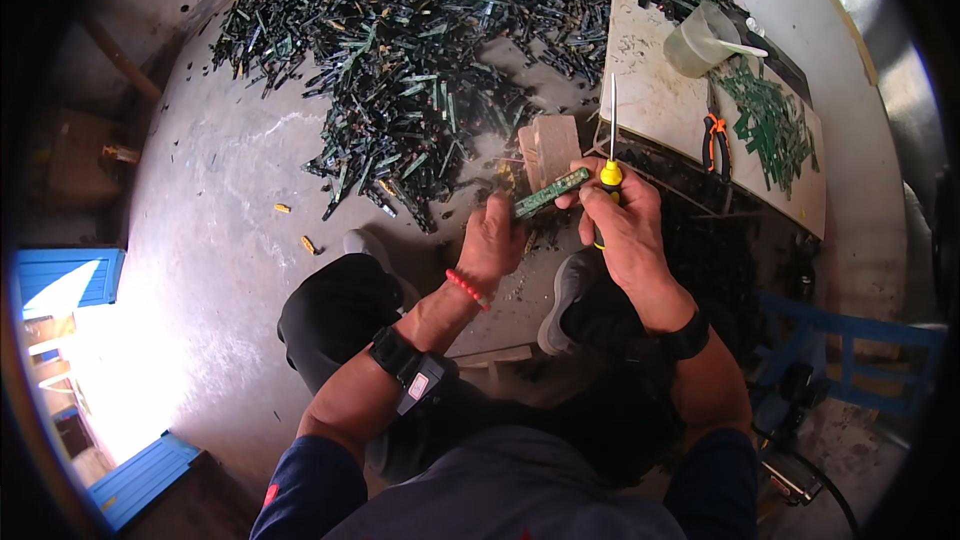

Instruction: The person sits on the floor and uses pliers and a screwdriver to remove components from green circuit boards. They repeatedly pick up boards, extract parts, and place the boards into a pile.

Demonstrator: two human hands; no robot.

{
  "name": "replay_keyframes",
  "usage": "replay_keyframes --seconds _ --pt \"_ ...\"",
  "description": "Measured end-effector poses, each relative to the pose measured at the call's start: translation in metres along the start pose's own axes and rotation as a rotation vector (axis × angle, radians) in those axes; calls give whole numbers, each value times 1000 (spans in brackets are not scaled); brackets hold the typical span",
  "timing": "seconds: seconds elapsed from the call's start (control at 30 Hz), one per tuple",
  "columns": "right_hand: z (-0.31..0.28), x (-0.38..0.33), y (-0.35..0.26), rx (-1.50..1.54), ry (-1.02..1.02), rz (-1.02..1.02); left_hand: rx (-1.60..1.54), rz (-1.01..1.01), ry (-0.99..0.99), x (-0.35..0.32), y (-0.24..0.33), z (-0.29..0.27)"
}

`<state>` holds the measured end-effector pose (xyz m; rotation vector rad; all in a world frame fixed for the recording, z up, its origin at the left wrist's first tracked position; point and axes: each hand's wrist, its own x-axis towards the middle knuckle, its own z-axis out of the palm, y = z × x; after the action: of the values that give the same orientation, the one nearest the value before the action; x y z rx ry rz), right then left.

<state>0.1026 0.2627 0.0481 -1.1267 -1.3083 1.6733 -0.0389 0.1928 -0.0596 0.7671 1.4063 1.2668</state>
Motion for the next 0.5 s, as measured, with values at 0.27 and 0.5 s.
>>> replay_keyframes --seconds 0.27,0.5 --pt "-1 0 -5 -76 -41 26 62 78 0 2 -12 -5" --pt "-1 4 6 -5 22 -10 94 131 -8 4 -14 -6"
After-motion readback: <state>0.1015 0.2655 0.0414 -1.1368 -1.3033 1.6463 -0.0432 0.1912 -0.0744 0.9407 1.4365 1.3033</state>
